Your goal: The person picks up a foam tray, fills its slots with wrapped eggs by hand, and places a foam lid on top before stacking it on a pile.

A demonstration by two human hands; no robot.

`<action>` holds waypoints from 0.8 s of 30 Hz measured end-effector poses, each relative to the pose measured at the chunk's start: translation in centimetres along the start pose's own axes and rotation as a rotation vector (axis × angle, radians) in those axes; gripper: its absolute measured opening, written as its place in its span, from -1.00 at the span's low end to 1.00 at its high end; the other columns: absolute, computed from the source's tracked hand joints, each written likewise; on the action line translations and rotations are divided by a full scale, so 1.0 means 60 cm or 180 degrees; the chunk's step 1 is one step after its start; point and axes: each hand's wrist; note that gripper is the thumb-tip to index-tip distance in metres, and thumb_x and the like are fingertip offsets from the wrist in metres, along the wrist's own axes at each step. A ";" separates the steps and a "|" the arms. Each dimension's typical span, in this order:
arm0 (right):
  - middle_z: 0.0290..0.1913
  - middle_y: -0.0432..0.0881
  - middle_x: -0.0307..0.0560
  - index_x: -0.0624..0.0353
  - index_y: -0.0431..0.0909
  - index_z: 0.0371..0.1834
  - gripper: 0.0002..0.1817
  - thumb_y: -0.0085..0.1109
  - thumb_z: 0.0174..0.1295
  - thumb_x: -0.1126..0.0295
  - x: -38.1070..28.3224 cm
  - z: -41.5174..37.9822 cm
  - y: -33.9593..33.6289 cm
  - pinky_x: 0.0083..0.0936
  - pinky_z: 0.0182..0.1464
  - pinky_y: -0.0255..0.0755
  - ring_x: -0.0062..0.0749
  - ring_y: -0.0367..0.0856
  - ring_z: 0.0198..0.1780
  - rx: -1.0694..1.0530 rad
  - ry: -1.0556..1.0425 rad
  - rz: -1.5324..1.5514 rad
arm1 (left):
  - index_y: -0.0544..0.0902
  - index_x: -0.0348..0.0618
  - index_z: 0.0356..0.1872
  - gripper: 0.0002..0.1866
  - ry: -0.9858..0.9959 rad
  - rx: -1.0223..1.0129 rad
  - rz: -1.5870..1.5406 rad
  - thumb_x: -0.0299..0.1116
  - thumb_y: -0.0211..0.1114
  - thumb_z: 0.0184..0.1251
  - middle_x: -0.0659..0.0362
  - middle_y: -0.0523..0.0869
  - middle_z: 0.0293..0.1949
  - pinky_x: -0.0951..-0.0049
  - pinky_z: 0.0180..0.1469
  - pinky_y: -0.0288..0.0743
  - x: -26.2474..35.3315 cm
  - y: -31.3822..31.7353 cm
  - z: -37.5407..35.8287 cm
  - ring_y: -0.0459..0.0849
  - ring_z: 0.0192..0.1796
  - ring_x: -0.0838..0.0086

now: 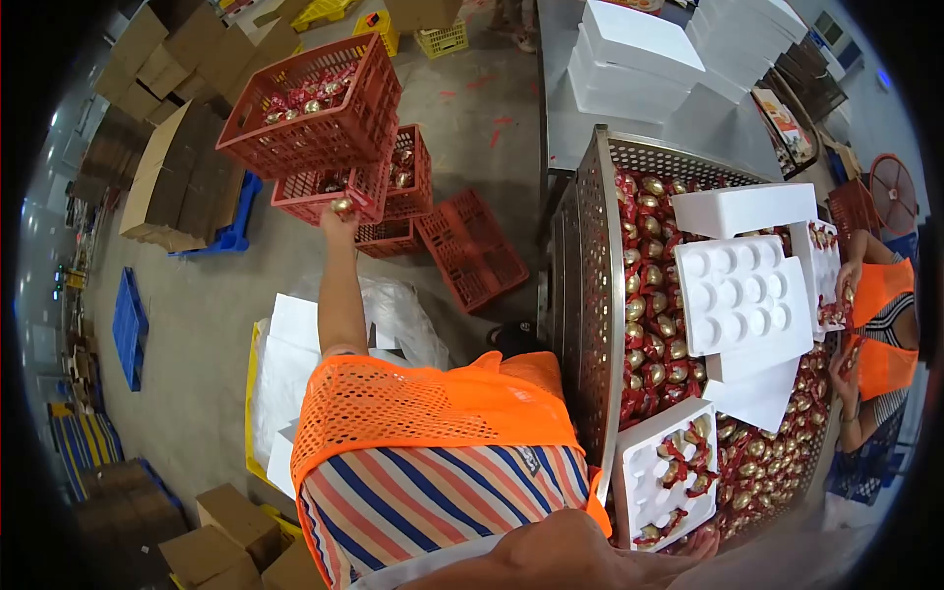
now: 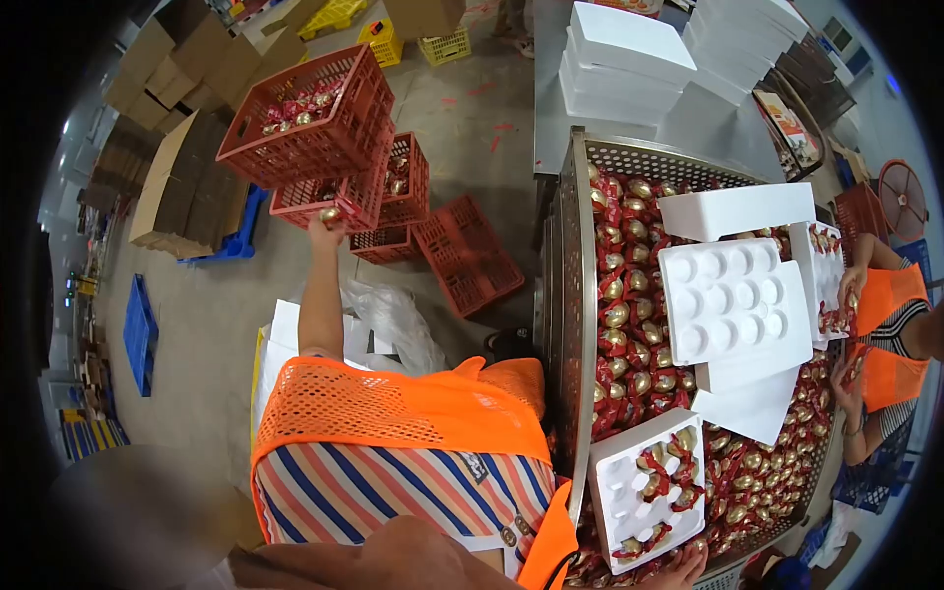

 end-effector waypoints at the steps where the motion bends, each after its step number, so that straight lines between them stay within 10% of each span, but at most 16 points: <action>1: 0.21 0.55 0.01 0.29 0.48 0.24 -0.59 0.06 0.44 0.28 0.002 -0.001 0.002 -0.40 0.20 0.45 -0.27 0.55 0.17 0.0032 0.0006 -0.0022 | 0.53 -0.26 -0.11 -0.76 0.0061 0.0042 -0.0024 -0.30 0.10 0.37 0.00 0.55 -0.09 -0.02 0.08 0.50 0.017 0.019 -0.001 0.55 -0.10 0.19; 4: 0.21 0.55 0.01 0.31 0.49 0.23 -0.60 0.05 0.43 0.30 0.005 -0.004 0.007 -0.40 0.21 0.45 -0.27 0.56 0.17 0.0108 0.0014 -0.0091 | 0.51 -0.29 -0.01 -0.70 0.0072 0.0517 -0.0054 -0.27 0.10 0.40 -0.04 0.49 0.02 -0.07 0.13 0.47 0.049 0.065 -0.009 0.52 0.04 0.14; 14: 0.22 0.55 0.00 0.34 0.52 0.19 -0.64 0.01 0.43 0.37 0.025 -0.002 0.022 -0.42 0.22 0.46 -0.28 0.57 0.17 0.0271 -0.0012 -0.0210 | 0.58 -0.29 -0.05 -0.72 0.1187 -0.0828 -0.0946 -0.33 0.10 0.36 -0.08 0.61 -0.01 -0.09 0.22 0.48 0.207 0.265 -0.050 0.57 0.10 0.04; 16: 0.22 0.55 0.00 0.35 0.53 0.18 -0.65 0.00 0.43 0.39 0.039 0.002 0.010 -0.42 0.22 0.46 -0.28 0.58 0.17 0.0297 -0.0082 -0.0211 | 0.51 -0.25 0.08 -0.66 0.1095 -0.1236 -0.0717 -0.28 0.18 0.40 -0.02 0.52 0.10 -0.06 0.16 0.52 0.239 0.295 0.010 0.52 0.11 0.08; 18: 0.23 0.55 0.00 0.36 0.53 0.17 -0.65 0.00 0.42 0.40 0.073 0.001 -0.026 -0.42 0.22 0.47 -0.28 0.58 0.17 0.0297 -0.0266 -0.0287 | 0.50 -0.27 0.13 -0.61 0.2308 -0.1607 0.1071 -0.26 0.21 0.39 -0.07 0.53 0.13 -0.02 0.19 0.50 0.272 0.308 0.085 0.52 0.16 0.05; 21: 0.23 0.55 -0.01 0.37 0.54 0.16 -0.66 -0.01 0.42 0.42 0.125 -0.021 -0.066 -0.43 0.22 0.47 -0.28 0.58 0.17 0.0006 -0.1233 -0.0696 | 0.49 -0.34 0.18 -0.52 0.0930 -0.1587 0.0506 -0.23 0.26 0.37 -0.13 0.53 0.18 0.07 0.29 0.45 0.326 0.379 0.176 0.50 0.23 0.03; 23: 0.30 0.50 0.03 0.36 0.44 0.28 -0.58 -0.08 0.36 0.56 0.069 -0.049 -0.044 -0.55 0.22 0.49 -0.32 0.57 0.21 -0.0255 0.0084 0.2013 | 0.48 -0.37 0.21 -0.50 0.0879 -0.1537 0.0690 -0.23 0.25 0.37 -0.14 0.53 0.21 0.12 0.33 0.43 0.336 0.449 0.222 0.49 0.26 0.04; 24: 0.27 0.53 0.03 0.37 0.39 0.31 -0.57 -0.04 0.37 0.56 0.030 -0.064 -0.021 -0.59 0.17 0.52 -0.38 0.60 0.18 -0.0193 -0.0448 0.0652 | 0.48 -0.37 0.21 -0.51 0.1122 -0.1451 0.0938 -0.25 0.24 0.38 -0.12 0.52 0.22 0.13 0.33 0.43 0.305 0.497 0.210 0.50 0.27 0.06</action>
Point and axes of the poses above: each hand's wrist, its own z-axis towards the middle knuckle, its own y-axis out of the palm, x = y × z
